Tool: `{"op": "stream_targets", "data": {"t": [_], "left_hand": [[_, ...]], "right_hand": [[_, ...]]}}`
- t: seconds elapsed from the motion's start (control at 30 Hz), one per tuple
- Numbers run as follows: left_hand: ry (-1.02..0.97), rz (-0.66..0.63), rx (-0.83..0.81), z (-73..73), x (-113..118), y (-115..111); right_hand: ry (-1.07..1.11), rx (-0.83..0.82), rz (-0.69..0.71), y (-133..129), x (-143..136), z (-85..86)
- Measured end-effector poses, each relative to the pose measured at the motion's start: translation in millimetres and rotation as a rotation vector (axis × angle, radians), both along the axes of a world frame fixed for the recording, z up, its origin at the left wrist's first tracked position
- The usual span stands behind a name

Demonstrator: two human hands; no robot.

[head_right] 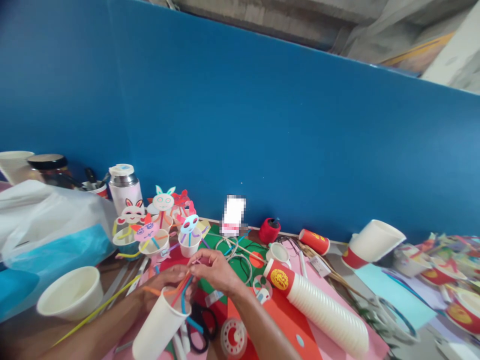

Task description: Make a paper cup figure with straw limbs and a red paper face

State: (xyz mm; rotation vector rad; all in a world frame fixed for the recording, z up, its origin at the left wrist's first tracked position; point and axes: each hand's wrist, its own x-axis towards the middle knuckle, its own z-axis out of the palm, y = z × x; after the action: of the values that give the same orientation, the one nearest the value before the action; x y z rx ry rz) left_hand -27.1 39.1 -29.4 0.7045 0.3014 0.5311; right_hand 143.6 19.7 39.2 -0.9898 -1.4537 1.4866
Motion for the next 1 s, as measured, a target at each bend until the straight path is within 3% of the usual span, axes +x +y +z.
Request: {"op": "stream_targets", "data": {"t": [0.17,0.47,0.6,0.8,1.0], "left_hand": [[0.014,-0.018,0.010,7.3,-1,-4],[0.067,-0.015,0.047,7.3,1,-6],[0.081,0.003,0.090,9.3,2,-5],[0.088,0.013,0.121,11.2,4,-5],[0.107,0.006,0.176,16.3,3,-7]], "right_hand": [[-0.036,0.063,0.079,-1,5,0.1],[-0.328,0.412,0.107,-4,10,11.4],[-0.388,0.488,0.113,-4,12,11.9],[-0.320,0.414,0.161,-2,15,14.0],[-0.213,0.224,-0.076,3,7,2.5]]}}
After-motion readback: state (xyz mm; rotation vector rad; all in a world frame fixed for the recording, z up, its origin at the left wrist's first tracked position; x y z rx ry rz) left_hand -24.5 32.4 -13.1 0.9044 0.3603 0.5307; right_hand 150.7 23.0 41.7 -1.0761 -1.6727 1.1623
